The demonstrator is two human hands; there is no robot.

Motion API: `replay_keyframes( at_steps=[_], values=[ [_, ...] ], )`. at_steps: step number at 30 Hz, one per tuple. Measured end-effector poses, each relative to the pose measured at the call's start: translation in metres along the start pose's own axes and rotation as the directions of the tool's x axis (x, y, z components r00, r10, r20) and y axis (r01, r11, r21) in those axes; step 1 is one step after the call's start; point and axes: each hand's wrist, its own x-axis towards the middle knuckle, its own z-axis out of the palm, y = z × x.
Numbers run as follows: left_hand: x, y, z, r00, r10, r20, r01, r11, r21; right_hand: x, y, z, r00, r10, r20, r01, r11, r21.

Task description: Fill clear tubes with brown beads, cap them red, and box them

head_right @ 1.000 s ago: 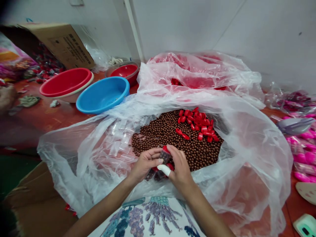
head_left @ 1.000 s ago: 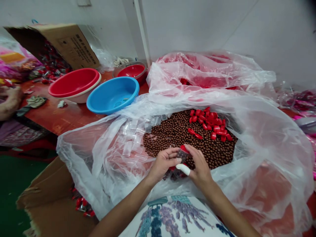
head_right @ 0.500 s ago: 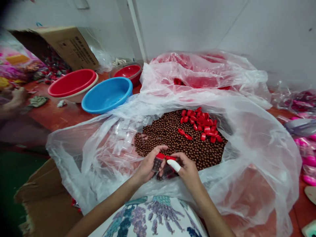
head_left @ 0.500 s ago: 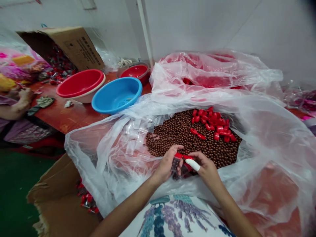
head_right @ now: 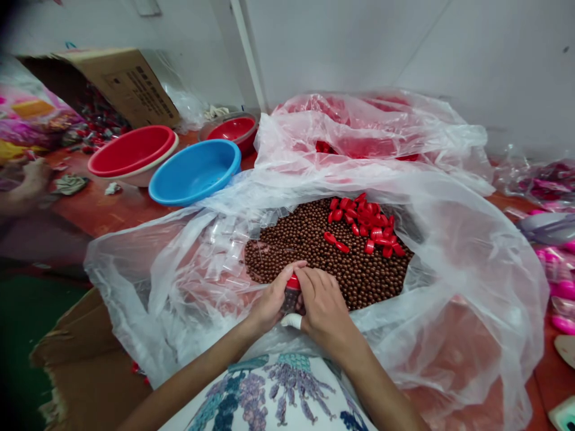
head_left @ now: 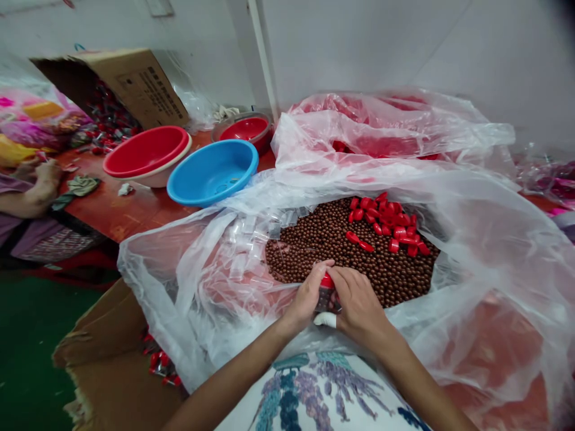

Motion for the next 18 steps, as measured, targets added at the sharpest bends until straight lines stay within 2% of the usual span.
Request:
replay_keyframes(
  at_steps=[6, 12, 15, 18],
  values=[
    [0.000, 0.000, 0.003, 0.992, -0.107, 0.067, 0.110, 0.993, -0.039, 0.005, 0.001, -0.005, 0.998, -0.063, 0.005, 0.063, 0.997, -0.050],
    [-0.006, -0.002, 0.007, 0.971, -0.142, 0.191, 0.166, 0.979, -0.116, 0.006, 0.003, -0.005, 0.993, -0.116, 0.007, 0.116, 0.990, -0.075],
    [-0.006, 0.005, -0.001, 0.976, -0.047, 0.211, 0.025, 0.994, 0.103, 0.001, 0.002, -0.005, 0.996, -0.088, 0.003, 0.088, 0.995, -0.045],
    [0.004, 0.020, -0.025, 0.971, 0.103, 0.215, -0.185, 0.894, 0.409, -0.006, 0.002, -0.006, 0.993, -0.073, 0.091, 0.074, 0.997, -0.005]
  ],
)
